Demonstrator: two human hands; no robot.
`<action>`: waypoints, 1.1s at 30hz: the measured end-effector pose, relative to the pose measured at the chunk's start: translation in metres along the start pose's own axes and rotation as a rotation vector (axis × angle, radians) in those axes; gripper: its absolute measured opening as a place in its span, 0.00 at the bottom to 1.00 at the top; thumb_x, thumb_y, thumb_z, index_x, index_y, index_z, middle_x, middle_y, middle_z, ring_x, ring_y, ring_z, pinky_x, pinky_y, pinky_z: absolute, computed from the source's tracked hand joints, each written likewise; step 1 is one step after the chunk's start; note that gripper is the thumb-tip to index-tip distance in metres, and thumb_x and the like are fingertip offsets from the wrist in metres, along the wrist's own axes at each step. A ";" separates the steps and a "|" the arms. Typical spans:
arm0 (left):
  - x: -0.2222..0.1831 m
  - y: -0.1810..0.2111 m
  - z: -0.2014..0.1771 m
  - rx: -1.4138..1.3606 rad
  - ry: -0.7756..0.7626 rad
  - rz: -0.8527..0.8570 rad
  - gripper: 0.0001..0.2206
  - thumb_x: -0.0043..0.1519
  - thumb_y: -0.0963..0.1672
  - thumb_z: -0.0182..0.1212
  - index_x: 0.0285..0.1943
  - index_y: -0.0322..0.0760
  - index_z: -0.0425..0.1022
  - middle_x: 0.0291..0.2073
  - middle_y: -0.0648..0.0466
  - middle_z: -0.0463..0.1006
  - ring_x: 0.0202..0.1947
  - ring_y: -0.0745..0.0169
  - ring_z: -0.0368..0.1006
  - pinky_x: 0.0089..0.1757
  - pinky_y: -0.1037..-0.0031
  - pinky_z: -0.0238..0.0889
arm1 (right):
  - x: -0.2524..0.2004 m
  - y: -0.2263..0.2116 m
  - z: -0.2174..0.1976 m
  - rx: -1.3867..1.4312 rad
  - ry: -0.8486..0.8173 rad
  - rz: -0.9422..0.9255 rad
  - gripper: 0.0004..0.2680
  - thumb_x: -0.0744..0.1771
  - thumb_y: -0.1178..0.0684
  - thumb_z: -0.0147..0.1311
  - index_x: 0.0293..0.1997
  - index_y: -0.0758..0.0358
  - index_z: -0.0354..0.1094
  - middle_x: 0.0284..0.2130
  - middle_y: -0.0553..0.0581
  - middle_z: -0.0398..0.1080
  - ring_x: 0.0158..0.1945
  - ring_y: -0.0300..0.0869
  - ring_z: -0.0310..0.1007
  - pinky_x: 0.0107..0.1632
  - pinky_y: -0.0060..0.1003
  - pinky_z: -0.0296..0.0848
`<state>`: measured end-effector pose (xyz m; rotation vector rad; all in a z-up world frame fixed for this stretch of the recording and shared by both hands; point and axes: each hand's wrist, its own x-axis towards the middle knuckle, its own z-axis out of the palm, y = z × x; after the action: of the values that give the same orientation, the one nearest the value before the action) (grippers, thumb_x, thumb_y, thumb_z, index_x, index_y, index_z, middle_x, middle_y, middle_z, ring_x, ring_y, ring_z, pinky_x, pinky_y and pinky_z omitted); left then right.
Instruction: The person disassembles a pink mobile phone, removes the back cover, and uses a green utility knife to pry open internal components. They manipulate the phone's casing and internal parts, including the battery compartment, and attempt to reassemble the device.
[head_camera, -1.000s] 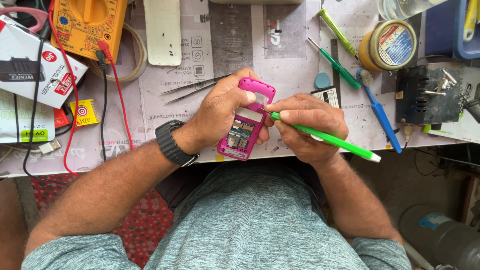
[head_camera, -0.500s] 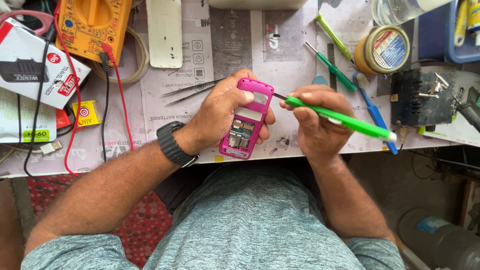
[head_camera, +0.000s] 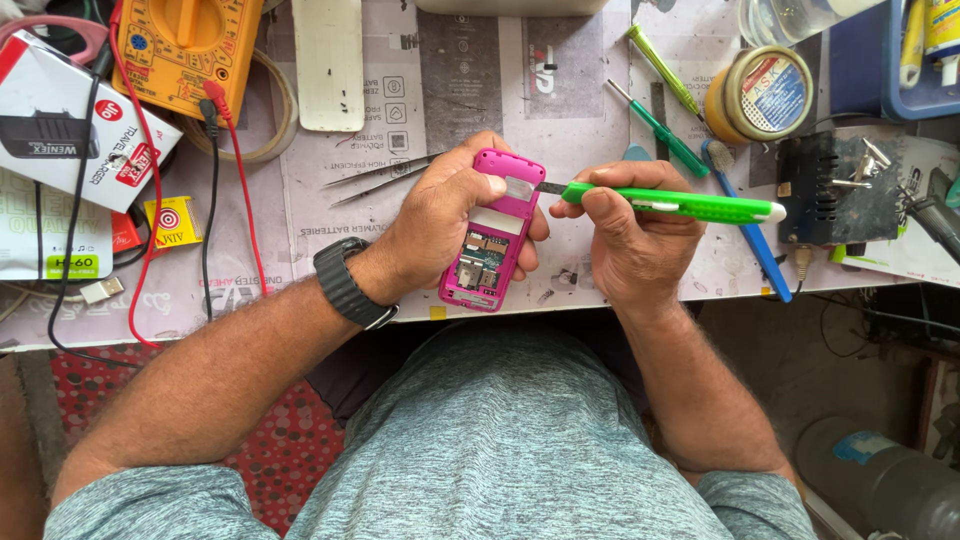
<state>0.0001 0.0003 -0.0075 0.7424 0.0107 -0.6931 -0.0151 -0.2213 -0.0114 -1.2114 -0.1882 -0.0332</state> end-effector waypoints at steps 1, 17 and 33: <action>0.000 0.000 0.000 -0.012 -0.004 -0.001 0.11 0.67 0.43 0.42 0.54 0.31 0.60 0.37 0.34 0.78 0.31 0.48 0.81 0.32 0.61 0.79 | 0.000 0.000 0.000 0.003 0.007 0.012 0.06 0.70 0.60 0.62 0.49 0.69 0.70 0.40 0.63 0.75 0.41 0.45 0.79 0.46 0.44 0.84; -0.001 0.002 0.003 0.022 -0.006 0.021 0.16 0.71 0.51 0.48 0.51 0.32 0.63 0.36 0.38 0.80 0.29 0.51 0.82 0.30 0.65 0.79 | 0.000 0.001 0.001 -0.113 -0.103 -0.001 0.07 0.69 0.65 0.63 0.51 0.68 0.70 0.42 0.63 0.76 0.44 0.44 0.80 0.48 0.37 0.83; 0.003 -0.004 0.002 0.066 0.097 0.030 0.10 0.71 0.46 0.50 0.51 0.34 0.62 0.35 0.40 0.81 0.28 0.54 0.82 0.29 0.64 0.79 | 0.013 -0.070 -0.024 -0.676 -0.254 0.462 0.19 0.62 0.62 0.65 0.57 0.65 0.63 0.31 0.57 0.77 0.33 0.35 0.79 0.34 0.27 0.78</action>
<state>0.0000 -0.0046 -0.0091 0.8378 0.0651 -0.6305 -0.0078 -0.2675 0.0479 -1.9097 -0.1150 0.4974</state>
